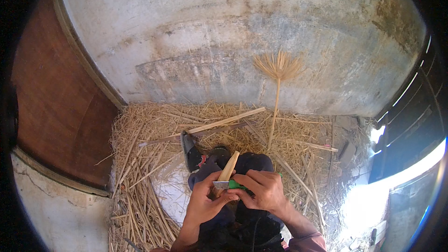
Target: The person carves a small piece of wood using a utility knife while sitting on the floor, occasionally checking the finished end of a nearby broom-like object.
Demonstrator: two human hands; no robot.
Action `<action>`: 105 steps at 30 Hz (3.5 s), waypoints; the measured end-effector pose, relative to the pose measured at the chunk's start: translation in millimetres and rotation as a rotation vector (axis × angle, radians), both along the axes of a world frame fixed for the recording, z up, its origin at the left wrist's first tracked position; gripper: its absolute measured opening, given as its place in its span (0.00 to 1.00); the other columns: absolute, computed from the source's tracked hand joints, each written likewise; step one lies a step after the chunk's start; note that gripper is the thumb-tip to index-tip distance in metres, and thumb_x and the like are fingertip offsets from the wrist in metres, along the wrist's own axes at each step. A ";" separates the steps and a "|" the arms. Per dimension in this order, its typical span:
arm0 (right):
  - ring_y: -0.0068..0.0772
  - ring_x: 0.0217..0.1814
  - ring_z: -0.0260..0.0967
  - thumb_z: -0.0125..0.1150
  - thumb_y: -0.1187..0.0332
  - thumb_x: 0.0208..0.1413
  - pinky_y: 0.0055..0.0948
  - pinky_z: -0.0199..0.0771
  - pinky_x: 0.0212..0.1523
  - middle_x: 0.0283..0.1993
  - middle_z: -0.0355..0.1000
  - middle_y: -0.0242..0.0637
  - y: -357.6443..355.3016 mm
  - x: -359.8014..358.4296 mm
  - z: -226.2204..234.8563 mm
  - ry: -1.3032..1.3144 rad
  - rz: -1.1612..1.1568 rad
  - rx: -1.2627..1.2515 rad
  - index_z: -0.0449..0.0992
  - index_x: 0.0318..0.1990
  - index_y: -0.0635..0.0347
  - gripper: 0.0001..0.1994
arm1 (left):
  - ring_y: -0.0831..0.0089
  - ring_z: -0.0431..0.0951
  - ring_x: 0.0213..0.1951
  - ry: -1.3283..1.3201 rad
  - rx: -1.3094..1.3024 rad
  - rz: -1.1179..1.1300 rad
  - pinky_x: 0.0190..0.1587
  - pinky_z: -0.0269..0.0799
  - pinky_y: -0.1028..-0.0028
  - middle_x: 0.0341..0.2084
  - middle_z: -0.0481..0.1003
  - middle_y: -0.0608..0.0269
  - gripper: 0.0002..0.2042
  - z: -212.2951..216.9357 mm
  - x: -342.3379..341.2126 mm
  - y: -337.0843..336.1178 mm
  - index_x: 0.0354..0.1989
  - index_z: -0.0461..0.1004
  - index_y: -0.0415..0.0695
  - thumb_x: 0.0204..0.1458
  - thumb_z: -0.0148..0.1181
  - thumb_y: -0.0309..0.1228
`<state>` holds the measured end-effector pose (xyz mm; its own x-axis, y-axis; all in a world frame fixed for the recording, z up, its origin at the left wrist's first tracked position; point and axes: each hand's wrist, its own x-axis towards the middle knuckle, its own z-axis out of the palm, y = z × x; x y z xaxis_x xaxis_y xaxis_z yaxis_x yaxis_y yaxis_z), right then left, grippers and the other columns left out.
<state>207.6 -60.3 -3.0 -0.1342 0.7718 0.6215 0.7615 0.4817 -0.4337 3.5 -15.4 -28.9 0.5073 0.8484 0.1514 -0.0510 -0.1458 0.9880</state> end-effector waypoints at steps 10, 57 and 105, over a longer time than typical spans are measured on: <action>0.32 0.23 0.74 0.80 0.61 0.47 0.32 0.73 0.24 0.27 0.72 0.27 -1.5 0.5 1.3 -0.029 -0.018 0.014 0.86 0.43 0.52 0.16 | 0.90 0.70 0.33 -0.039 -0.080 -0.028 0.33 0.68 0.82 0.34 0.79 0.73 0.29 13.5 -2.6 0.8 0.63 0.76 0.35 0.56 0.81 0.32; 0.32 0.21 0.72 0.81 0.64 0.49 0.33 0.71 0.22 0.26 0.72 0.29 -3.6 -7.4 23.3 0.062 -0.117 0.116 0.87 0.45 0.55 0.16 | 0.91 0.68 0.27 0.096 0.057 0.256 0.26 0.59 0.80 0.23 0.78 0.74 0.12 33.4 9.8 -17.0 0.41 0.85 0.38 0.53 0.82 0.30; 0.35 0.21 0.72 0.80 0.65 0.47 0.34 0.71 0.22 0.25 0.72 0.29 0.4 -6.4 22.6 0.044 -0.076 0.062 0.87 0.46 0.54 0.17 | 0.86 0.69 0.21 0.199 0.101 0.158 0.23 0.61 0.75 0.17 0.77 0.68 0.16 39.8 9.3 -14.6 0.43 0.85 0.38 0.59 0.78 0.39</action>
